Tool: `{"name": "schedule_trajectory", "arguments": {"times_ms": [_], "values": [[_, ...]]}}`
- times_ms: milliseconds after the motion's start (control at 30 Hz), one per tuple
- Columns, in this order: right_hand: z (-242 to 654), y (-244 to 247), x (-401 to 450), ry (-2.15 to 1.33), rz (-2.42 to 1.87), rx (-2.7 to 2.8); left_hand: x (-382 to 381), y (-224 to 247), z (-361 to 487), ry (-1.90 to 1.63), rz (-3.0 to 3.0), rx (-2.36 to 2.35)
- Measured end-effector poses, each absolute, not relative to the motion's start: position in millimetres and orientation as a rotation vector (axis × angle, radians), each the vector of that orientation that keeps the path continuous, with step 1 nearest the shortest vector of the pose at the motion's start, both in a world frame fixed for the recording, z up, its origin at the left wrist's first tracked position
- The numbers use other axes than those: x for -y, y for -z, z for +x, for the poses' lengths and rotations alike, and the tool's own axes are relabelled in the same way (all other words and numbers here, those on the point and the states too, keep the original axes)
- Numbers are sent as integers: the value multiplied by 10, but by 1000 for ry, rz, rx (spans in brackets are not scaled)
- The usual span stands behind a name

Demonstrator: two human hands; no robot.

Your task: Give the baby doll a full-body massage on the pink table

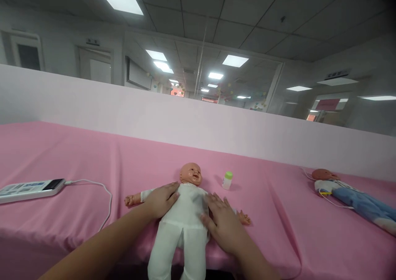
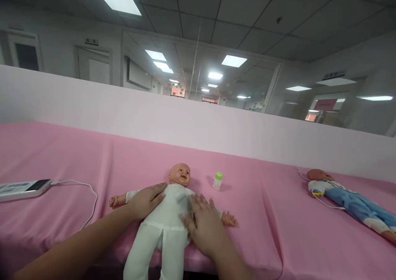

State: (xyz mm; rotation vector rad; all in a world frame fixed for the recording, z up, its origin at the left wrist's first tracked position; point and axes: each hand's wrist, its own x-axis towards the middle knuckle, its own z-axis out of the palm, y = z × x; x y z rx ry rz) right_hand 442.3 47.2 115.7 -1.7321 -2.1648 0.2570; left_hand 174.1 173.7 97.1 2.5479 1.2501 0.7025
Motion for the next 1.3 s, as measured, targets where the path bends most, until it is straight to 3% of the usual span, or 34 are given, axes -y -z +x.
{"name": "schedule_trajectory", "arguments": {"times_ms": [200, 467, 800, 1033, 1300], "values": [[4027, -1322, -165, -523, -1142, 2443, -1763, -910, 1717, -724, 2574, -1239], [4248, -1331, -990, -501, -1557, 2315, -1721, -931, 1698, -644, 2592, -1254], [4544, -1166, -1072, -437, -1721, 2019, -1486, -1093, 1621, -657, 2583, -1295], [4541, -1167, -1099, -387, -1744, 2044, -742, -1374, 1801, -491, 2668, -653], [4556, -1156, -1088, -402, -1713, 2044, -1371, -1357, 2203, -482, 2709, -852]]}}
